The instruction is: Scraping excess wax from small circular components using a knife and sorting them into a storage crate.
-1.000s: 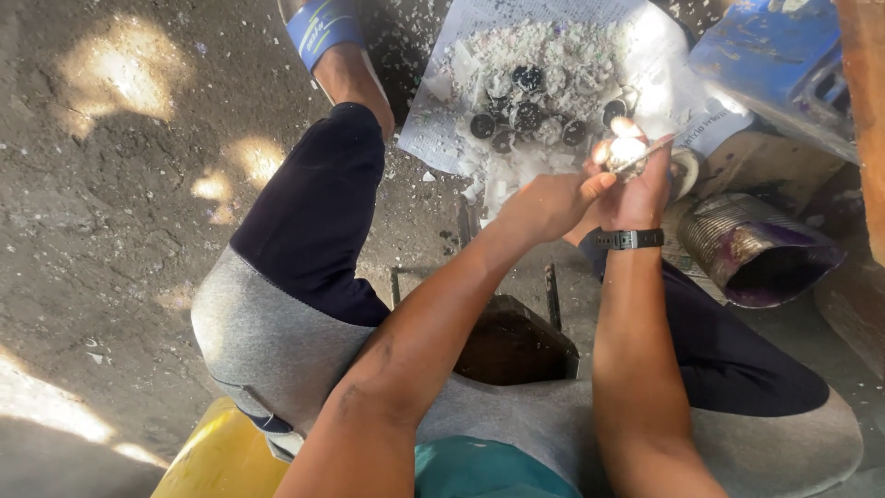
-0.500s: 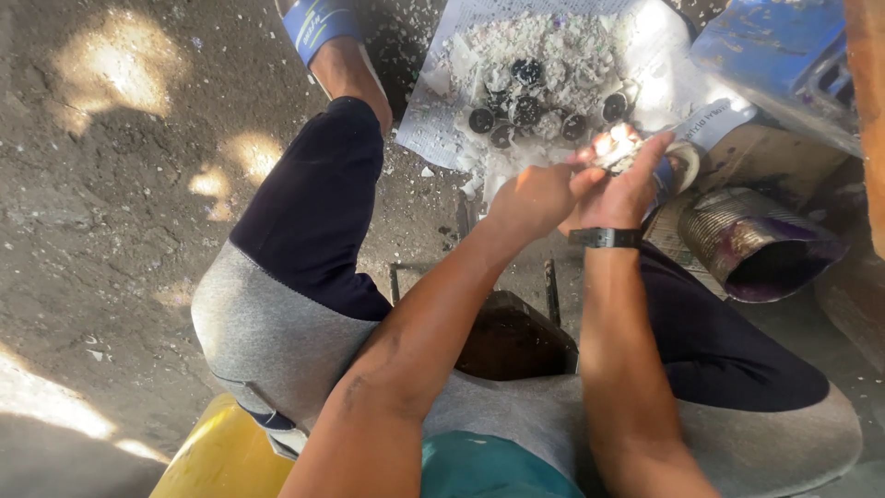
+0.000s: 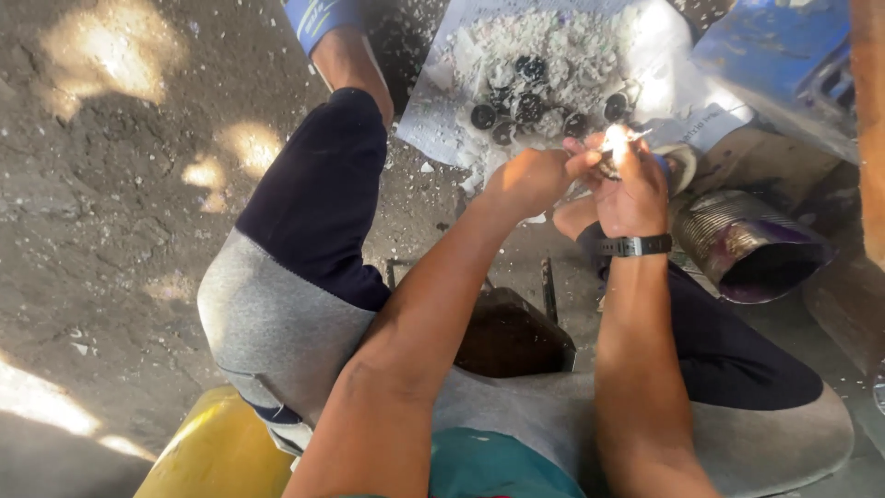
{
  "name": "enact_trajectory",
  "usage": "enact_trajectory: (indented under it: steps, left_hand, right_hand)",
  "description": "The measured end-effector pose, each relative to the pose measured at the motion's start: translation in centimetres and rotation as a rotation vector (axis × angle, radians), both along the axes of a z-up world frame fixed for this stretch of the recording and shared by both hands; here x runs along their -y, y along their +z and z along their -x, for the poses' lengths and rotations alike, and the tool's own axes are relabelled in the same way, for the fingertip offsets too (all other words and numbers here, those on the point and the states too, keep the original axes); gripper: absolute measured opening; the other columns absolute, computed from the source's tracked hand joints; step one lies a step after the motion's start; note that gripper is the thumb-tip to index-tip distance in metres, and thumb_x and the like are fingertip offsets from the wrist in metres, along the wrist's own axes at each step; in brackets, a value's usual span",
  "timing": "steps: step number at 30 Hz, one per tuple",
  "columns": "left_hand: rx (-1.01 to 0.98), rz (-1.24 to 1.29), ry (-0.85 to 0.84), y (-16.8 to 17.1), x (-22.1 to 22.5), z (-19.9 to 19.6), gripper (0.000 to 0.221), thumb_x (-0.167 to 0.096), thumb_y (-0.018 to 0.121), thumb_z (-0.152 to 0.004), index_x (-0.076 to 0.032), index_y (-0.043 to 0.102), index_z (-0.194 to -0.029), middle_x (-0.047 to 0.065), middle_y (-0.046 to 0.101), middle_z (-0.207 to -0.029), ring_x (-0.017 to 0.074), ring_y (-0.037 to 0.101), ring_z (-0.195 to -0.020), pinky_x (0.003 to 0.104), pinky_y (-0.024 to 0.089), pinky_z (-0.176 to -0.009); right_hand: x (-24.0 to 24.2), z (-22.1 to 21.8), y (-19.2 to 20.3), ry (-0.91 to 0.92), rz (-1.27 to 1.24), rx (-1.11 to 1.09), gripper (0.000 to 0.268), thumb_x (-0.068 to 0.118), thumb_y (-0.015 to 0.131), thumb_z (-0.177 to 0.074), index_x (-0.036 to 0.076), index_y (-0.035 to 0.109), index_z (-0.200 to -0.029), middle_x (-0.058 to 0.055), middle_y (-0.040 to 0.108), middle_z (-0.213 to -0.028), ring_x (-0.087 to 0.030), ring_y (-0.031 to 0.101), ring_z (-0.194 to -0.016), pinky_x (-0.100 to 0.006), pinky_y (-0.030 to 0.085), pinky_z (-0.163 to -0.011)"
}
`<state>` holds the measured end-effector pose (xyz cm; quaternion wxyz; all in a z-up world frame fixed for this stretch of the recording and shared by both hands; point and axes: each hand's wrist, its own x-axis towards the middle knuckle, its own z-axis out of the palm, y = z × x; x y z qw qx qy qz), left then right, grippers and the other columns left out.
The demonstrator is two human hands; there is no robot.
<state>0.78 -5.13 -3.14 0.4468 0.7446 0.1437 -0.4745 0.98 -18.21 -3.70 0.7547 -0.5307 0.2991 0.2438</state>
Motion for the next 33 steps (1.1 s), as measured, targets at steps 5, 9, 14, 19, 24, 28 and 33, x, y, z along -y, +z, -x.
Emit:
enact_trajectory:
  steps: [5, 9, 14, 19, 24, 28, 33]
  left_hand:
    - [0.113, -0.149, -0.121, 0.5, 0.4, 0.2, 0.053, -0.052, 0.026, -0.081, -0.015, 0.058, -0.099, 0.006, 0.065, -0.075, 0.0209, 0.065, -0.077, 0.033, 0.053, -0.063]
    - [-0.285, -0.09, 0.224, 0.0, 0.2, -1.0, 0.071, -0.064, 0.024, -0.072, -0.009, 0.065, -0.09, 0.012, 0.065, -0.087, 0.0269, 0.06, -0.095, 0.042, 0.048, -0.078]
    - [-0.162, -0.008, 0.122, 0.7, -0.1, -1.0, 0.085, -0.066, 0.008, -0.072, -0.006, 0.06, -0.101, 0.016, 0.063, -0.092, 0.0285, 0.059, -0.096, 0.042, 0.05, -0.075]
    - [-0.106, 0.09, 0.045, -0.7, 1.2, 0.1, 0.087, -0.066, 0.008, -0.074, -0.001, 0.056, -0.106, 0.02, 0.061, -0.094, 0.0312, 0.059, -0.096, 0.043, 0.05, -0.074]
    - [-0.03, 0.178, -0.05, 0.0, 2.3, 1.4, 0.08, -0.058, 0.008, -0.079, 0.002, 0.056, -0.103, 0.022, 0.061, -0.087, 0.0346, 0.061, -0.088, 0.042, 0.052, -0.069]
    - [-0.015, 0.172, -0.06, 0.9, 1.6, 1.2, 0.082, -0.059, 0.006, -0.078, 0.001, 0.057, -0.099, 0.021, 0.062, -0.084, 0.0338, 0.062, -0.085, 0.041, 0.053, -0.066]
    - [-0.008, 0.117, -0.082, 0.6, 1.2, 1.3, 0.079, -0.059, 0.009, -0.079, 0.003, 0.055, -0.098, 0.023, 0.061, -0.086, 0.0364, 0.061, -0.087, 0.043, 0.051, -0.069]
  right_hand:
    - [1.1, -0.3, 0.5, 0.073, -0.108, -0.086, 0.017, 0.022, 0.059, -0.081, 0.014, 0.059, -0.095, -0.01, 0.059, -0.095, -0.02, 0.061, -0.082, -0.03, 0.055, -0.077]
    - [0.8, -0.8, 2.1, 0.131, 0.059, -0.002, 0.028, 0.02, 0.053, -0.086, 0.003, 0.053, -0.108, -0.017, 0.059, -0.102, -0.024, 0.063, -0.089, -0.038, 0.054, -0.082]
    - [5.1, -0.3, -3.7, -0.098, 0.19, -0.129, 0.021, 0.03, 0.049, -0.087, 0.009, 0.054, -0.088, -0.012, 0.055, -0.077, -0.022, 0.056, -0.055, -0.031, 0.046, -0.055]
    - [5.7, 0.0, -5.6, -0.246, -0.176, -0.367, 0.018, 0.03, 0.061, -0.079, 0.014, 0.054, -0.074, 0.002, 0.055, -0.071, -0.006, 0.045, -0.052, -0.017, 0.037, -0.055]
    - [2.2, -0.9, -2.3, -0.276, -0.192, -0.303, 0.061, 0.058, 0.051, -0.064, 0.009, 0.054, -0.099, -0.005, 0.061, -0.086, -0.021, 0.061, -0.076, -0.036, 0.051, -0.074]
    - [2.1, 0.4, -3.5, -0.383, -0.157, -0.331, 0.051, 0.061, 0.052, -0.061, 0.015, 0.057, -0.084, -0.001, 0.058, -0.075, -0.019, 0.057, -0.07, -0.035, 0.052, -0.072]
    - [3.1, 1.2, -4.7, -0.509, -0.147, -0.44, 0.067, 0.061, 0.057, -0.053, 0.005, 0.053, -0.09, -0.014, 0.063, -0.085, -0.029, 0.06, -0.073, -0.039, 0.051, -0.067]
